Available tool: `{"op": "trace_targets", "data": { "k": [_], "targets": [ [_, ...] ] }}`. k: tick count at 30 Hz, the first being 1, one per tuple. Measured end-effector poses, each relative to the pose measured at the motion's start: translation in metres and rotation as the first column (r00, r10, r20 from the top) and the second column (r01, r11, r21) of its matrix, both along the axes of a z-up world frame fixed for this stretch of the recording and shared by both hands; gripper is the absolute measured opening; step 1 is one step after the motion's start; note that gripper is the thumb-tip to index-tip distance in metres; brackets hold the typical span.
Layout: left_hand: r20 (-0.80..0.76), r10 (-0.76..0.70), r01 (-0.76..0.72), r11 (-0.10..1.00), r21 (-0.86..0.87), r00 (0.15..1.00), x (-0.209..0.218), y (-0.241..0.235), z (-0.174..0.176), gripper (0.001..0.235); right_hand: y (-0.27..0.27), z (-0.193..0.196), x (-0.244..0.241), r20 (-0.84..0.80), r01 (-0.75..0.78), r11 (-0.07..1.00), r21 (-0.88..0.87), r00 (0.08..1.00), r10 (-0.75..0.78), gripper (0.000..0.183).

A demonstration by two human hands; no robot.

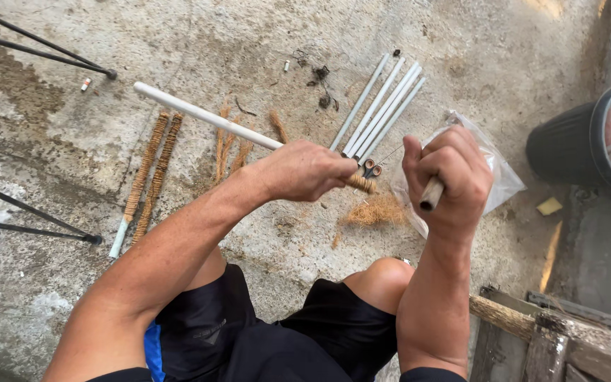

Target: The person sits on the floor and assembles a broom by wrapping fibrous material around a white PVC pipe. They use a small metal rod to push and tighten the fibers into place, then gather more fibers from the floor to continue the wrapping process.

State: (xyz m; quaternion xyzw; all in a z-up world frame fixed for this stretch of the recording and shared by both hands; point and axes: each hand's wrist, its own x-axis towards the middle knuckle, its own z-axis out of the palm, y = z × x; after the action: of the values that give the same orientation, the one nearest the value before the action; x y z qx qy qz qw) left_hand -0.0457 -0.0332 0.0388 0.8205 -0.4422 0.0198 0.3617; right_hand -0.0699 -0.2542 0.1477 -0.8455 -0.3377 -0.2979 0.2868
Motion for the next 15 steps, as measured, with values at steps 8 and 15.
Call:
{"op": "trace_targets", "data": {
  "k": [8,15],
  "targets": [
    [-0.021,-0.167,0.164,0.981,-0.099,0.986,-0.03,-0.01,0.04,0.022,-0.036,-0.045,0.054,-0.168,0.068,0.982,0.176,0.985,-0.038,0.044],
    [-0.001,-0.052,0.047,0.903,-0.428,0.999,-0.031,0.002,0.046,0.013,-0.033,-0.076,0.072,-0.456,0.19,0.927,0.322,0.89,-0.024,0.05]
  ]
}}
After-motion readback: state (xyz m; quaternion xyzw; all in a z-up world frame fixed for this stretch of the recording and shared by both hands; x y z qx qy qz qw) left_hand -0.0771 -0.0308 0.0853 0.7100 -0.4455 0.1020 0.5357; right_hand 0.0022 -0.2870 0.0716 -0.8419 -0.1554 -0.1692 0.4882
